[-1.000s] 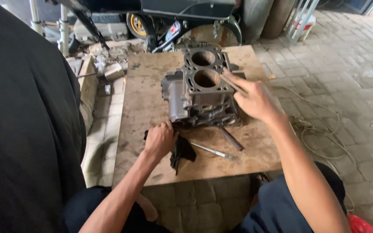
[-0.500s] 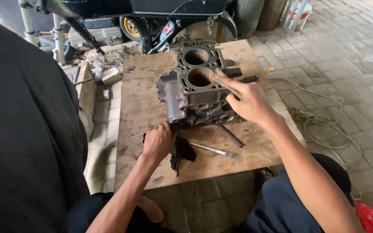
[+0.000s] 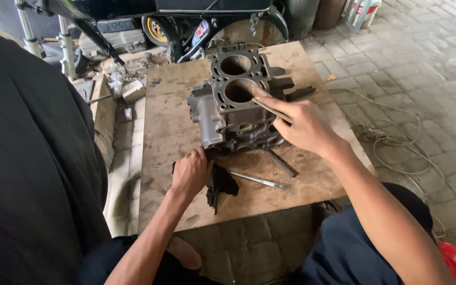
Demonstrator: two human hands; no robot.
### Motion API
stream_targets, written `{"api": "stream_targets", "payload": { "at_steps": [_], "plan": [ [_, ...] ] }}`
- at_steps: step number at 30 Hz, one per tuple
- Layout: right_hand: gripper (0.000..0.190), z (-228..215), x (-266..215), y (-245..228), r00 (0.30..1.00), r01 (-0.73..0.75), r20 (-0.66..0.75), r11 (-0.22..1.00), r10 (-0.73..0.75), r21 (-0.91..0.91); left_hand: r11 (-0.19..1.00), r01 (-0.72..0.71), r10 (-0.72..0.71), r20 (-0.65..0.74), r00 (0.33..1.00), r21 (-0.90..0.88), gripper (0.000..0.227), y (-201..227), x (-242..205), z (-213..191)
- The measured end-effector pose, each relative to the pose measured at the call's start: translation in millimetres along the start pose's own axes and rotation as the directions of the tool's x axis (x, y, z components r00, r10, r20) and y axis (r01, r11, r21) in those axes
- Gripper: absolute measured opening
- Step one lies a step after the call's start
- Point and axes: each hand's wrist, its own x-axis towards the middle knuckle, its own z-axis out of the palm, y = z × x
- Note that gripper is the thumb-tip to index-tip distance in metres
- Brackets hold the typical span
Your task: The person cleans the surface of a metal engine block using a black cloth and a metal file. They wipe the exterior and then use the file to scrape the inside of the cylinder bores.
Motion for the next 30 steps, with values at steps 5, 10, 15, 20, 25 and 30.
{"api": "stream_targets", "payload": {
  "at_steps": [5,10,15,20,25,30],
  "plan": [
    [0.056,0.4,7.7,12.9,0.999,-0.042,-0.021,0.998,0.043,0.041,0.999,0.009,-0.009,0.005,1.000,-0.040,0.052,-1.9,1.2,18.2],
    [0.063,-7.8,5.5,0.2,0.999,-0.003,0.043,0.997,0.000,0.081,1.000,-0.012,0.012,0.007,1.000,-0.015,0.053,0.1,-4.2,-3.5],
    [0.057,-13.4,11.5,-15.7,0.997,-0.069,0.031,0.997,0.068,0.025,0.999,0.027,-0.027,-0.011,1.000,-0.043,0.051,-0.3,5.1,9.4],
    [0.067,-6.5,12.8,-1.4,0.991,-0.106,0.082,0.993,0.101,0.056,1.000,0.007,-0.007,-0.007,1.000,-0.007,0.050,-1.5,1.4,5.0],
    [0.065,-4.8,10.4,-0.8,0.981,-0.099,0.183,0.984,0.071,0.151,1.000,0.001,0.000,0.024,1.000,-0.027,0.049,0.4,1.9,9.7],
    [0.070,2.0,15.1,5.2,0.988,-0.145,0.064,0.988,0.142,0.050,0.998,0.036,-0.034,-0.032,0.999,0.050,0.052,1.2,0.4,17.9]
  ]
}}
